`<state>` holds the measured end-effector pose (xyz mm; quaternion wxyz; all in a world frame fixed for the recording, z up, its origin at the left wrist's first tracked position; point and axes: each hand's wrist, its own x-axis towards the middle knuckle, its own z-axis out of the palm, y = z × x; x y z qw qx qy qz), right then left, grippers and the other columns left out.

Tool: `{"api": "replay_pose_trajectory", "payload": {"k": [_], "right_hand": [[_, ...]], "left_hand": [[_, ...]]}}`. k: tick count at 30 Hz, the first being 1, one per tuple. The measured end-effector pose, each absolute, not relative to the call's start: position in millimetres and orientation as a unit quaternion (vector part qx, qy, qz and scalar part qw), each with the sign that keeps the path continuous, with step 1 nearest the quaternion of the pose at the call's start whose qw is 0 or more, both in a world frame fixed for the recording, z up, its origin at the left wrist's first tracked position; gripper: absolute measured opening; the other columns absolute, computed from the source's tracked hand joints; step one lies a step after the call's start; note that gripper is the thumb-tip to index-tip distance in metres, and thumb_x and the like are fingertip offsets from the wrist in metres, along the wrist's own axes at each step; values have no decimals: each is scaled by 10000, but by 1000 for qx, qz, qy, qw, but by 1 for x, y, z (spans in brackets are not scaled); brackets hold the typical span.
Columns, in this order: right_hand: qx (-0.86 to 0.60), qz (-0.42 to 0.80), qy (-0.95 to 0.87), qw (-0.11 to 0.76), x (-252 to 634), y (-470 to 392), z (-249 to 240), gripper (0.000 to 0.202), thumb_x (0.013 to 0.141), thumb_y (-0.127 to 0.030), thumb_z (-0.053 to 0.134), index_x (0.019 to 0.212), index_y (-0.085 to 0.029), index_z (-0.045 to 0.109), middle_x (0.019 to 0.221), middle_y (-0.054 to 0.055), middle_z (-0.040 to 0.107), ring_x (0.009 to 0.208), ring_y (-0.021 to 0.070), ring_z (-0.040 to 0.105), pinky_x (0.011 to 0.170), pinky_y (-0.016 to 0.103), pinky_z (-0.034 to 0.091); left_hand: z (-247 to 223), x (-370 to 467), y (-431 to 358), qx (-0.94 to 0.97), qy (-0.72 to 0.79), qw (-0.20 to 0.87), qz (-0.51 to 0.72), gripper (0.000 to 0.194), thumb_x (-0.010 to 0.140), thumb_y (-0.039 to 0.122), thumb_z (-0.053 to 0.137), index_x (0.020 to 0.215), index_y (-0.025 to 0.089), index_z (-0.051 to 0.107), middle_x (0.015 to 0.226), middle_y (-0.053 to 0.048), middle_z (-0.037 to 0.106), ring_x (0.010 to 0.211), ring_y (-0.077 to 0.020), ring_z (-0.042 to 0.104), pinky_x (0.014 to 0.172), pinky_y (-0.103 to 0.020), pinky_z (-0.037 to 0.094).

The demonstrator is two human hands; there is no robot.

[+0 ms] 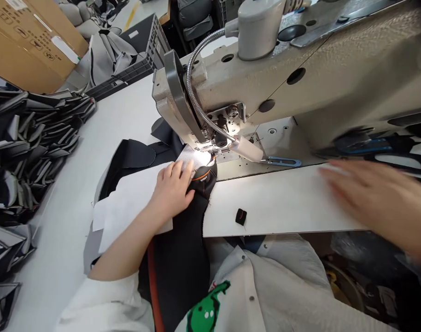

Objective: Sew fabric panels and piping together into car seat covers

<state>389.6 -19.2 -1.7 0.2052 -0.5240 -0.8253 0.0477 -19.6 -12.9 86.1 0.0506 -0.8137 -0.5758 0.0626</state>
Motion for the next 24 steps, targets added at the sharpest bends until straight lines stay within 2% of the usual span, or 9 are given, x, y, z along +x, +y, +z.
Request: {"api": "replay_pose_trajectory", "payload": {"k": [2,4,7,10,13,17,19,22,24], "right_hand": [[-346,-7,-909,232,332,-16,3,444,943,-181,256,1231,-174,594,1275,152,569,1170,248,529,920,441,459],[-247,-23,-940,232,271,-9,4,436,908,-60,286,1232,-144,566,1276,139,568,1181,239,525,912,436,496],[-148,-41,-955,255,195,5,0,338,928,-108,362,1188,-46,570,1223,200,582,1183,263,524,977,444,458],[-173,-64,-950,251,153,12,-10,328,927,-181,407,1083,30,604,1061,240,639,1040,295,609,944,447,473],[-198,-82,-948,237,143,8,-18,330,915,-188,419,1072,35,605,1025,250,648,983,298,631,906,452,488],[-211,-87,-942,247,150,0,-21,329,887,-137,409,1092,41,596,1050,242,641,1037,299,604,951,451,453],[-206,-78,-943,248,153,-1,-20,335,877,-96,388,1104,47,588,1047,242,637,1021,289,604,954,447,447],[-202,-60,-946,245,155,1,-18,355,877,-65,354,1136,53,568,1054,246,625,981,272,604,935,435,455],[-199,-53,-948,244,155,3,-18,359,881,-63,344,1140,45,569,1065,236,621,974,266,599,937,422,455]], "left_hand": [[85,-26,3,-793,-599,1,110,669,750,300,600,1360,144,372,1258,-186,511,1133,-351,505,915,-469,422],[85,-27,14,-798,-591,-49,107,504,783,348,559,1250,176,475,1139,-128,584,1051,-299,560,861,-402,453],[86,-17,19,-802,-583,-75,106,228,828,382,498,965,217,578,914,-53,648,863,-237,621,704,-320,466],[85,-5,18,-803,-575,-37,152,154,823,329,479,855,217,579,773,-41,649,695,-221,621,570,-297,417],[83,1,20,-812,-559,-40,162,199,803,298,476,951,233,593,825,-39,672,721,-226,634,570,-294,415],[78,6,29,-816,-557,-90,130,535,757,283,508,1289,279,449,1102,-42,657,903,-248,641,678,-307,468],[77,11,33,-805,-568,-106,134,559,755,273,500,1309,284,429,1119,-47,656,917,-258,643,701,-320,478],[76,17,36,-775,-603,-120,147,456,770,294,485,1225,273,488,977,-46,695,829,-273,657,655,-334,483],[74,18,36,-770,-610,-123,142,431,779,296,476,1208,269,501,972,-47,698,832,-278,658,660,-340,486]]}}
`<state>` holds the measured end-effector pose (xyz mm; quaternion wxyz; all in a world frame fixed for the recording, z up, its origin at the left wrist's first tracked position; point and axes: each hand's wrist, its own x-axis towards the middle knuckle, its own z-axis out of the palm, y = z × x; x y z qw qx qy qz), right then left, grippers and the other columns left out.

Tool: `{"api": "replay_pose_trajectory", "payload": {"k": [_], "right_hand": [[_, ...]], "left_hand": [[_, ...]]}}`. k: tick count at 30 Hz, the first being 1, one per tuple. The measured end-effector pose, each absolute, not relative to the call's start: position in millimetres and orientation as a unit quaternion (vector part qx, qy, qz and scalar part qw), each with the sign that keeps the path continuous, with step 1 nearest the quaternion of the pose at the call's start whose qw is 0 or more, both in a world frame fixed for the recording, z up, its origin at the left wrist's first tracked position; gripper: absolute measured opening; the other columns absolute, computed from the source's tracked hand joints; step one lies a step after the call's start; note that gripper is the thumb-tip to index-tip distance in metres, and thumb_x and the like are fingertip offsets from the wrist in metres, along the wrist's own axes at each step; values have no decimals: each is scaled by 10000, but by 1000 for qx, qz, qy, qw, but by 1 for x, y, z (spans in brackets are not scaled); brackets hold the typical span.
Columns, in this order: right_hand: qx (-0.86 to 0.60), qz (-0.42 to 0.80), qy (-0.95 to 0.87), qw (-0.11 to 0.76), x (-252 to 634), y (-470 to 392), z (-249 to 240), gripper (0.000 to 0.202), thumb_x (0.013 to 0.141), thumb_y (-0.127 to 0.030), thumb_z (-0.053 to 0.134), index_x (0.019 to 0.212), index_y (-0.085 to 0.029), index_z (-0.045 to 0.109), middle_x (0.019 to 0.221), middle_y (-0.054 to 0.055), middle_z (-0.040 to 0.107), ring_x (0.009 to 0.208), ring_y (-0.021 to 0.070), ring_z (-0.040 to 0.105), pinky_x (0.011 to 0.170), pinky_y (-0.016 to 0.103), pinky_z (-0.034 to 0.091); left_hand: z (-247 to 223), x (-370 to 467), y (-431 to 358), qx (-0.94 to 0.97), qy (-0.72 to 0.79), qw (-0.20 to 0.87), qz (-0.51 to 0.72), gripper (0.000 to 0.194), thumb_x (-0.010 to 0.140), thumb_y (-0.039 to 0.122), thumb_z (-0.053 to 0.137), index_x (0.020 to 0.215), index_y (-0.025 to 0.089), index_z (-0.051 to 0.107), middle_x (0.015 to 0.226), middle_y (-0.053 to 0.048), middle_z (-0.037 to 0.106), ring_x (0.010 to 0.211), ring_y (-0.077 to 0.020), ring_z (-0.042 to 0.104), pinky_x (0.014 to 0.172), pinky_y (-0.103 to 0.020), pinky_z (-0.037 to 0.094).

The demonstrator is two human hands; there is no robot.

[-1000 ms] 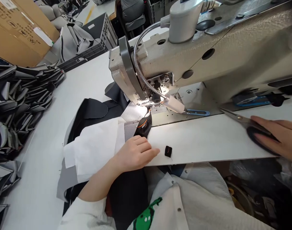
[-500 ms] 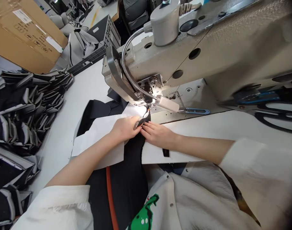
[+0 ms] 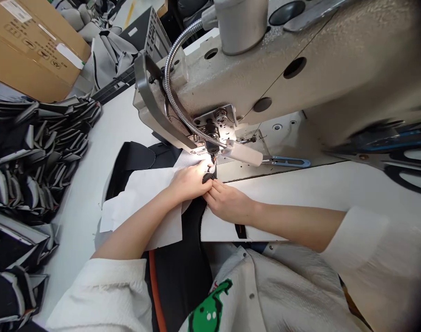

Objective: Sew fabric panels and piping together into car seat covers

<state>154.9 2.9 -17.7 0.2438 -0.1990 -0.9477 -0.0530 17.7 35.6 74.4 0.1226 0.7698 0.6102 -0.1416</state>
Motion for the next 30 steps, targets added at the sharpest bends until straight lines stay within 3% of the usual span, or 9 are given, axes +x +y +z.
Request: {"api": "replay_pose_trajectory", "payload": {"k": [6,17,21,26,30], "right_hand": [[-188,-36,-952,238,156,6,-17,360,870,-40,344,1138,38,573,1072,230,621,1025,267,582,977,425,426],[-199,-51,-952,226,156,4,-15,365,871,-39,332,1131,2,584,1060,183,628,978,258,587,947,414,443],[-204,-46,-951,227,155,5,-13,369,872,-38,335,1142,19,581,1079,205,620,1003,268,584,959,420,441],[-208,-56,-950,225,154,7,-12,390,876,-38,316,1158,13,580,1091,208,625,1026,271,583,952,425,453],[-226,-66,-945,228,152,6,-12,387,885,-54,323,1174,31,566,1130,208,619,1077,275,575,972,408,457]], "left_hand": [[66,13,34,786,596,117,-114,566,795,255,456,1359,266,420,1221,-59,626,987,-270,632,763,-333,490],[76,33,40,741,632,98,-205,652,748,138,412,1398,182,387,965,-129,698,855,-316,665,716,-392,500],[66,28,37,747,642,93,-146,612,754,135,423,1361,208,451,1029,-117,688,917,-306,654,762,-396,510],[56,16,38,780,617,103,-28,390,768,172,466,1119,227,628,1050,-72,690,989,-258,634,867,-355,502],[67,4,40,788,596,144,-53,457,754,243,515,1206,260,583,1220,-48,629,1083,-269,597,918,-361,479]]}}
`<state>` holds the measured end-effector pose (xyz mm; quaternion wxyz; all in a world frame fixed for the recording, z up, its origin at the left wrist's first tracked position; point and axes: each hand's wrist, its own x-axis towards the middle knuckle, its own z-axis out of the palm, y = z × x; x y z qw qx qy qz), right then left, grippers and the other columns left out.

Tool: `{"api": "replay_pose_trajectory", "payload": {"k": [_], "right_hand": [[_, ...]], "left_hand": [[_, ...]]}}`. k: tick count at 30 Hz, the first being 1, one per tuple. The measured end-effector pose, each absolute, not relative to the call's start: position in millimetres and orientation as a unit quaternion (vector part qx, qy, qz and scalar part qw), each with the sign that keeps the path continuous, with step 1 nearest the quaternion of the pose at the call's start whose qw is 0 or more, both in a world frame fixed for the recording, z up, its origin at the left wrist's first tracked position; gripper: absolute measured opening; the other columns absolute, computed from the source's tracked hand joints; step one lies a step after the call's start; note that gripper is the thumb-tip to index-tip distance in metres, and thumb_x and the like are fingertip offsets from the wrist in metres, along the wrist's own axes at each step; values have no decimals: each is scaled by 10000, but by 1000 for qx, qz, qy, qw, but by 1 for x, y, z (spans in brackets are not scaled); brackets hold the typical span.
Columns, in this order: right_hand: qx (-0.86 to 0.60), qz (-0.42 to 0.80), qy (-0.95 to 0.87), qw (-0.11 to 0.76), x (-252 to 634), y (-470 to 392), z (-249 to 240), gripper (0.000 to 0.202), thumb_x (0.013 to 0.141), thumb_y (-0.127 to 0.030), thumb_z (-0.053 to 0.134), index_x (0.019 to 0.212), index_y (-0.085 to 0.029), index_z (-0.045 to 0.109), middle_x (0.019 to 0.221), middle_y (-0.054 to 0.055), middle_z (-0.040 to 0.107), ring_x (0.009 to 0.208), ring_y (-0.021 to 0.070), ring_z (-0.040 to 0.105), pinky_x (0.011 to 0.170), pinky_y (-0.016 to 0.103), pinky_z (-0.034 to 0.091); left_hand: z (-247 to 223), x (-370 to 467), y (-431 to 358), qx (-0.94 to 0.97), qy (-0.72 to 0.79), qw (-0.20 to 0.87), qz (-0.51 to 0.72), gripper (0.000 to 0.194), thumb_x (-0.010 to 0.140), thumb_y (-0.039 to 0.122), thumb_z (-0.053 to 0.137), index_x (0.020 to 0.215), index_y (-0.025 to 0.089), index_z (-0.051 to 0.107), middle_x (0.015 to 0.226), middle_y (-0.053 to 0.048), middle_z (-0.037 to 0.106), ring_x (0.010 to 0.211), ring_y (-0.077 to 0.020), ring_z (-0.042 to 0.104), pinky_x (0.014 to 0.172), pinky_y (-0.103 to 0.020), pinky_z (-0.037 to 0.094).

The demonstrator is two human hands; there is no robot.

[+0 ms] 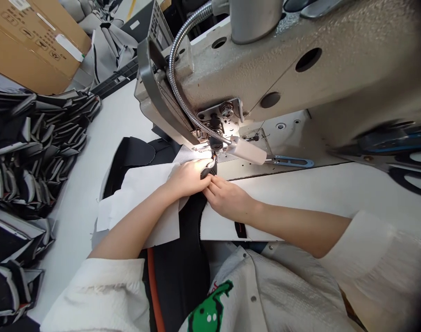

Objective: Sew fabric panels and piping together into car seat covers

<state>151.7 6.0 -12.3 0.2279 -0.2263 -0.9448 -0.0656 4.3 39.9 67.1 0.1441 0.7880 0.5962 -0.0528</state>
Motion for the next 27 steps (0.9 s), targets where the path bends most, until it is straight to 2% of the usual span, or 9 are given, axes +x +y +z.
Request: {"api": "replay_pose_trajectory", "payload": {"k": [3,9,14,20,23,27], "right_hand": [[-237,-66,-940,234,150,5,-13,373,892,-59,332,1167,43,563,1168,232,602,1132,282,553,981,411,461],[-235,-72,-939,239,149,3,-13,350,865,-42,360,1106,39,600,1111,232,629,1090,293,585,964,411,476],[-236,-62,-940,240,152,8,-13,353,847,-30,384,1119,31,603,1092,232,634,1076,285,590,957,417,480],[-233,-98,-935,249,154,22,-20,350,839,-36,404,1107,40,617,1074,213,641,1081,267,585,999,394,454],[-247,-94,-929,258,154,24,-22,357,849,-62,408,1131,39,601,1109,215,626,1105,282,564,970,404,461],[-258,-87,-924,267,153,22,-21,365,858,-67,395,1146,55,583,1146,227,602,1130,296,533,963,401,442]], "left_hand": [[76,-3,39,801,566,184,-71,536,750,236,508,1282,292,526,1262,-22,606,1084,-246,598,903,-323,478],[74,1,41,794,561,224,-57,543,705,191,513,1240,266,560,1073,-33,694,922,-242,652,758,-287,507],[72,10,46,787,570,228,-55,418,687,157,493,1074,246,625,963,-26,705,885,-237,648,749,-287,500],[74,19,49,777,599,178,-81,238,769,200,428,912,239,614,898,-16,685,813,-197,623,661,-268,473],[69,20,51,772,612,166,-44,249,800,191,405,885,228,636,890,-18,692,832,-182,624,724,-265,478],[64,17,52,770,615,168,-18,304,829,186,394,958,225,666,986,-21,705,912,-181,630,842,-278,476]]}}
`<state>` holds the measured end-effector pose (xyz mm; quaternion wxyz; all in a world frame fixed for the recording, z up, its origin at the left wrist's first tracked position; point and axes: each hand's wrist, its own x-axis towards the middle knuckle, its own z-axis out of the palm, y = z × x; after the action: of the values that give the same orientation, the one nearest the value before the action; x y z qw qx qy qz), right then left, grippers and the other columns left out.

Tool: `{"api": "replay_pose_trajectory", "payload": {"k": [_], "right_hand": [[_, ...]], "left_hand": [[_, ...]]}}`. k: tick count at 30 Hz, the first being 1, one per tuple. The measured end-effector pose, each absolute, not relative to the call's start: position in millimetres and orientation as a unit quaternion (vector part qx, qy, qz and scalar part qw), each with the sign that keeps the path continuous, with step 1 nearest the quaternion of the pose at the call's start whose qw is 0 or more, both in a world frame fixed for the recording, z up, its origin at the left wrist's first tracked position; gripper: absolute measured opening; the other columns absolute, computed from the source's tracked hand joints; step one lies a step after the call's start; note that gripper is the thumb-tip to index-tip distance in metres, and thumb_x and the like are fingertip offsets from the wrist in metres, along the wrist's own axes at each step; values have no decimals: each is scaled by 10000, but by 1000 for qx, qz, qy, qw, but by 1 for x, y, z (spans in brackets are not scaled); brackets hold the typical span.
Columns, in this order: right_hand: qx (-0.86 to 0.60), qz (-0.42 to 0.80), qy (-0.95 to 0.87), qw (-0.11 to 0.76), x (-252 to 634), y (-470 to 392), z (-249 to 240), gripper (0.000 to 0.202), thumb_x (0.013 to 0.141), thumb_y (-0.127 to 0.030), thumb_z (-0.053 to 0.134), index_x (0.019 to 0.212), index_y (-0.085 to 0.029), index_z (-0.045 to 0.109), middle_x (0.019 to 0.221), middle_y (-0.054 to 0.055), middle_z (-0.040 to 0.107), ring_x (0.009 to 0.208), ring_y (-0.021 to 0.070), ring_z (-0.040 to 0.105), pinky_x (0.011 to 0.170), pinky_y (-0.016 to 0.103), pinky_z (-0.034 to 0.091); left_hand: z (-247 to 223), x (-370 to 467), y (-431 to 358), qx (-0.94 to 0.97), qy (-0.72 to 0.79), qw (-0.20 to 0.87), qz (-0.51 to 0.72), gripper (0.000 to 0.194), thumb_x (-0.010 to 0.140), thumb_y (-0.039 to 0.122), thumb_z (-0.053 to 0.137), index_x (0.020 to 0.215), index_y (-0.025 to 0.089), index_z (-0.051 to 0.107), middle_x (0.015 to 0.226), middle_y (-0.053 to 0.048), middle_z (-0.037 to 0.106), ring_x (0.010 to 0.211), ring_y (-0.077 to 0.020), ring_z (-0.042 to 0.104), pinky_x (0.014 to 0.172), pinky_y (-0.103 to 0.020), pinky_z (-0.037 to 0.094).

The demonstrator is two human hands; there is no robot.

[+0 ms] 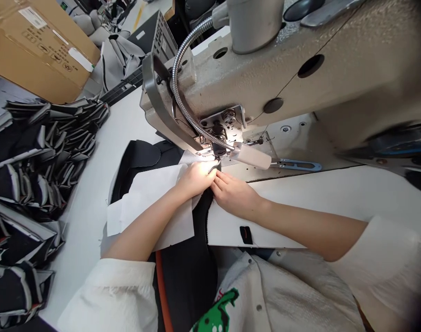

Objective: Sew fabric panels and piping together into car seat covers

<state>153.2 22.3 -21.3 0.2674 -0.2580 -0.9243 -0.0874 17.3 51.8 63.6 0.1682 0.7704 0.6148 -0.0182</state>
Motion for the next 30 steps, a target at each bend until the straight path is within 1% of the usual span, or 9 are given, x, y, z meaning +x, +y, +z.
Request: {"api": "replay_pose_trajectory", "payload": {"k": [4,8,12,15,17,19,21,26,30], "right_hand": [[-254,-78,-932,245,153,22,-16,355,859,-40,362,1108,34,604,1092,212,617,1074,276,539,924,392,440],[-232,-51,-951,196,152,30,-12,322,855,-33,356,959,-19,661,933,167,641,897,249,564,827,388,466],[-250,15,-942,224,161,24,-4,331,868,-61,364,1076,11,611,1063,208,610,1038,272,535,900,421,456],[-245,154,-915,280,175,-12,5,355,881,-97,369,1161,-31,576,1197,206,567,1096,242,530,931,395,466],[-190,315,-879,304,180,-48,5,323,885,-145,394,1115,-84,612,1093,127,637,992,179,587,881,295,501],[-128,460,-834,277,179,-82,-5,310,881,-158,407,1083,-121,640,1042,74,670,966,132,608,886,227,489],[-170,557,-786,206,175,-105,-23,312,865,-184,442,1092,-140,651,1081,70,669,1006,144,608,916,244,473],[-236,670,-702,45,173,-115,-66,394,895,-374,454,1127,-122,650,1110,114,665,1011,223,624,892,331,483],[-160,726,-669,5,171,-113,-64,660,804,-593,545,1230,-89,573,1189,156,613,1086,280,579,944,381,455]], "left_hand": [[56,15,52,781,604,155,2,338,837,183,391,1031,212,666,1063,-30,696,985,-182,618,899,-278,460],[48,21,51,777,616,126,18,302,829,163,397,937,199,676,972,-37,709,901,-175,625,852,-267,464],[57,15,48,779,616,111,39,234,845,262,439,759,191,645,798,-32,689,768,-167,607,753,-257,454],[76,-14,49,746,658,97,39,318,879,356,399,746,183,630,765,-38,664,754,-171,592,734,-264,435],[88,-39,52,688,720,88,0,273,841,395,465,871,183,634,834,-43,661,787,-183,594,731,-267,434],[95,-58,56,650,747,119,-78,317,762,432,565,964,192,607,874,-41,652,791,-196,599,692,-265,439],[96,-66,59,654,724,159,-153,324,712,452,601,912,197,587,856,-41,635,772,-207,599,641,-265,438],[88,-73,62,710,674,110,-175,274,676,461,591,739,199,541,968,-77,600,902,-260,566,697,-313,442],[84,-88,51,637,688,276,-210,298,714,489,544,651,198,530,695,-18,583,653,-186,563,563,-276,405]]}}
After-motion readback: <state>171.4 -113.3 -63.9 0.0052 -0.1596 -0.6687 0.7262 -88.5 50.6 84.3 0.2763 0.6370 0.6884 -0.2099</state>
